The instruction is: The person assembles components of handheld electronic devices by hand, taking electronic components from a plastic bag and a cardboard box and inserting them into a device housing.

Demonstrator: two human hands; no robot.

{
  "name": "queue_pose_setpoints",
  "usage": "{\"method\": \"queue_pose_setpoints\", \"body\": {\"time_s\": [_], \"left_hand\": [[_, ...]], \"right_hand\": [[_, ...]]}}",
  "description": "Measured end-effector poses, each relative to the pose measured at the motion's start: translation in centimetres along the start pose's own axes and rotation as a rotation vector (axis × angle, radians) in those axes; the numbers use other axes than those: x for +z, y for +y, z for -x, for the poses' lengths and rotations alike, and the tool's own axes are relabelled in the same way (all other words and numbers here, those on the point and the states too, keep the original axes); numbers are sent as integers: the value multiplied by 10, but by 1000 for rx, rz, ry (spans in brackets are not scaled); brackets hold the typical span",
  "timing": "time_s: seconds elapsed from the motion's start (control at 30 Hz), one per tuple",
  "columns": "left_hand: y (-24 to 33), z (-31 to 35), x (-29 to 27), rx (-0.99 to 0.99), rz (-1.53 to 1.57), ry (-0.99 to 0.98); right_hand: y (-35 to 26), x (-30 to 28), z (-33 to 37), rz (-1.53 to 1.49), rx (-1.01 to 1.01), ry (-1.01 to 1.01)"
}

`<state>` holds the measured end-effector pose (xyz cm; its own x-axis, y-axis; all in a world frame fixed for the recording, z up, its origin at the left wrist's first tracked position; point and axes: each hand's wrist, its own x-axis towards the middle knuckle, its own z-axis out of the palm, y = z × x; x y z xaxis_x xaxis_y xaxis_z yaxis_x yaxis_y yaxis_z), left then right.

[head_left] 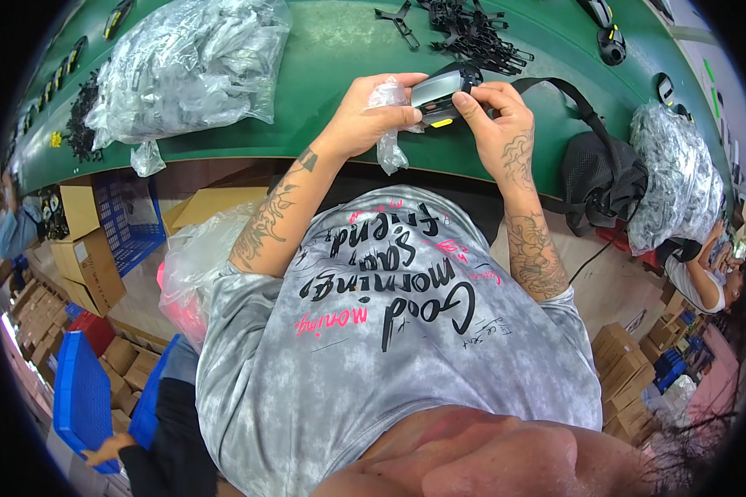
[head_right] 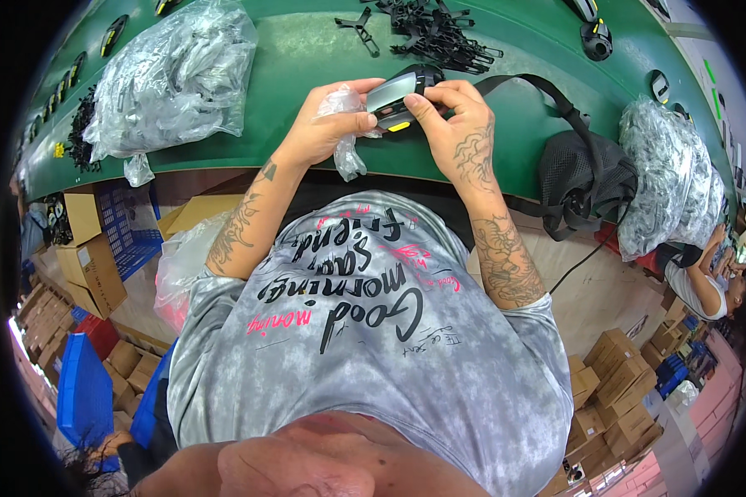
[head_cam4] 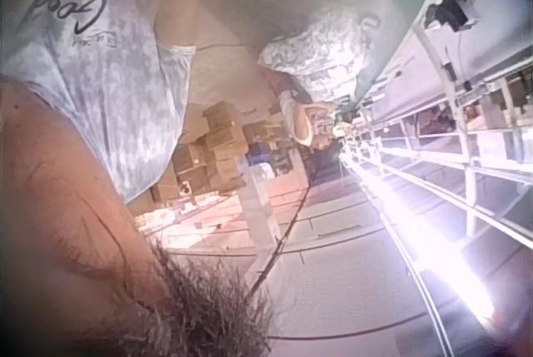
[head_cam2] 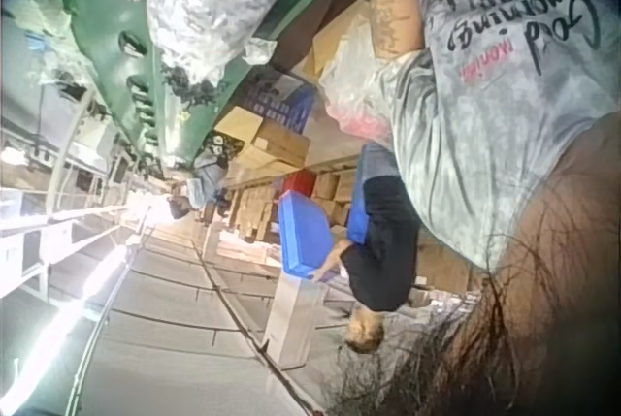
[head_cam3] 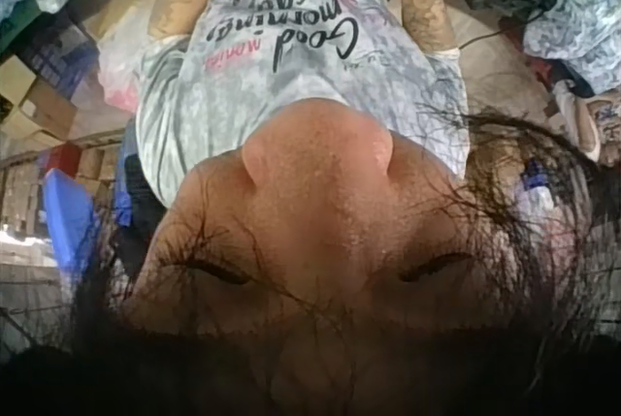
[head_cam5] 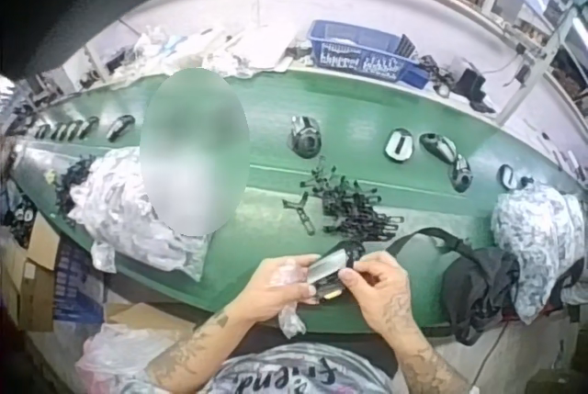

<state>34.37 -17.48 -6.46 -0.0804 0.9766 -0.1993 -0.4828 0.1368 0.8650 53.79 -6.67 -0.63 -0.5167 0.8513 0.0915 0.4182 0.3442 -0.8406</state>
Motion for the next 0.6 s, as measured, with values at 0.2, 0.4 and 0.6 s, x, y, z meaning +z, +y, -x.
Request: {"method": "queue_pose_setpoints", "body": {"time_s": [0.2,0.4,0.6], "left_hand": [[3,-1,0,-7,15,-26],[5,1,2,-10,-24,-23],[7,1,5,2,-12,-12]], "right_hand": [[5,8,-1,16,-19,95],[4,0,-5,9,-53,-2],[-4,4,1,120,-150,45]]}}
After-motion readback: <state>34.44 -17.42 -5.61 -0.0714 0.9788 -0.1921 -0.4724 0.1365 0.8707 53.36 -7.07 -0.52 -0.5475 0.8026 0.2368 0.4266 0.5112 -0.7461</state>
